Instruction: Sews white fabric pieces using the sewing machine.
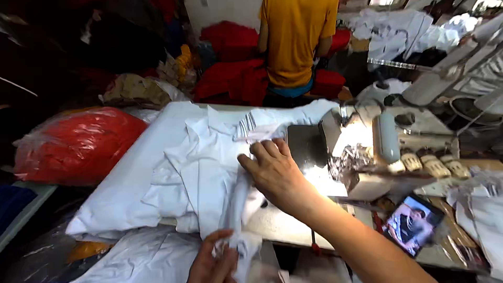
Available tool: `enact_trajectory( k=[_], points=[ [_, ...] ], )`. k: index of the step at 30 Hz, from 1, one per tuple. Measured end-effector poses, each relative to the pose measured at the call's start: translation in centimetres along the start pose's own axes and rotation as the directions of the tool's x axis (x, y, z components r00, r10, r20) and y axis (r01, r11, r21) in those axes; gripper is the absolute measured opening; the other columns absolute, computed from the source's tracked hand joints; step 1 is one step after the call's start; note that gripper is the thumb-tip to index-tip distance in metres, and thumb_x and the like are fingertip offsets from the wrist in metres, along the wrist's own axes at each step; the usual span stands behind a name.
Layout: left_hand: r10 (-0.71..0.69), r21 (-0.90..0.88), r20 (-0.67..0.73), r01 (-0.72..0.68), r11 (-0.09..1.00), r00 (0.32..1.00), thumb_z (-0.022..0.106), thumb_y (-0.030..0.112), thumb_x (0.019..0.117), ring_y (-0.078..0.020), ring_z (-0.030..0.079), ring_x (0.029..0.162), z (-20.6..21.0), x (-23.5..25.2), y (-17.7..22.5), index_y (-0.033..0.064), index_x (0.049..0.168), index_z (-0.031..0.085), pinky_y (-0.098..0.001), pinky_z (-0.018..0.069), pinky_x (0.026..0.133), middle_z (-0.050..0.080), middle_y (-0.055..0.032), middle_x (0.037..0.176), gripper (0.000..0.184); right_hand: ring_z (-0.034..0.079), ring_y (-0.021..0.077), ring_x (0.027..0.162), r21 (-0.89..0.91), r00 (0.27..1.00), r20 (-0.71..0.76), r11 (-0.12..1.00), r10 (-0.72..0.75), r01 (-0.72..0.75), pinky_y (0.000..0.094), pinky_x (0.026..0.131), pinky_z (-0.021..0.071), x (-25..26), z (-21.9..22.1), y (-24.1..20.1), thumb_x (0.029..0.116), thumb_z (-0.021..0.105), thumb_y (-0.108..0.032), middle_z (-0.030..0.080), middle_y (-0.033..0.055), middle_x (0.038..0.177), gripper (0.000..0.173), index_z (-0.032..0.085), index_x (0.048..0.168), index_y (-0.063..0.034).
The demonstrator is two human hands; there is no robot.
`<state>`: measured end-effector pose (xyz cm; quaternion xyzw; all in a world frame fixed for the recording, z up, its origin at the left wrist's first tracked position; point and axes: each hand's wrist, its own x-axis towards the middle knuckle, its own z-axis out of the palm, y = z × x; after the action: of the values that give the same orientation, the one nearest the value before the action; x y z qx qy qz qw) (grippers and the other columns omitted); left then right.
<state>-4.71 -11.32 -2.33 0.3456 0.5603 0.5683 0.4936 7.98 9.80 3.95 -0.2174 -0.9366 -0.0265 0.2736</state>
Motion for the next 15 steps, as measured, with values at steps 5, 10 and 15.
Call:
enact_trajectory(
  k=[5, 10, 15],
  points=[
    [-0.016, 0.099, -0.033, 0.019, 0.995, 0.999, 0.057, 0.000, 0.0984, -0.0027, 0.056, 0.046, 0.6, 0.4, -4.7, 0.0016, 0.131, 0.045, -0.0172, 0.0465, 0.039, 0.071, -0.0007, 0.083, 0.034, 0.067, 0.0249, 0.091, 0.189, 0.986, 0.149, 0.976, 0.076, -0.104, 0.0400, 0.076, 0.0551, -10.2, 0.6, -2.7, 0.0949, 0.067, -0.019, 0.069, 0.0076, 0.096, 0.014, 0.074, 0.104, -0.0123],
    [-0.034, 0.062, 0.084, 0.029, 0.998, 0.996, 0.063, 0.004, 0.0973, -0.0013, 0.058, 0.047, 0.3, -0.1, -5.3, 0.0053, 0.127, 0.056, -0.0155, 0.0468, 0.039, 0.076, -0.0008, 0.085, 0.031, 0.070, 0.0344, 0.088, 0.036, 0.851, 0.145, 0.857, 0.504, -0.514, 0.0513, 0.076, 0.0590, -21.0, 0.0, -0.5, 0.0949, 0.062, -0.012, 0.070, 0.0158, 0.095, 0.017, 0.074, 0.103, -0.0022],
    [-0.064, 0.100, 0.050, 0.059, 0.993, 0.997, 0.063, 0.005, 0.0962, -0.0017, 0.058, 0.050, 1.6, 0.0, -4.7, 0.0020, 0.135, 0.045, -0.0162, 0.0464, 0.041, 0.068, 0.0019, 0.076, 0.043, 0.070, 0.0279, 0.090, 0.134, 0.867, 0.025, 0.858, 0.497, -0.496, 0.0425, 0.079, 0.0587, -21.1, 0.2, -1.3, 0.0995, 0.057, -0.019, 0.071, 0.0135, 0.099, 0.026, 0.075, 0.111, -0.0039]
  ],
)
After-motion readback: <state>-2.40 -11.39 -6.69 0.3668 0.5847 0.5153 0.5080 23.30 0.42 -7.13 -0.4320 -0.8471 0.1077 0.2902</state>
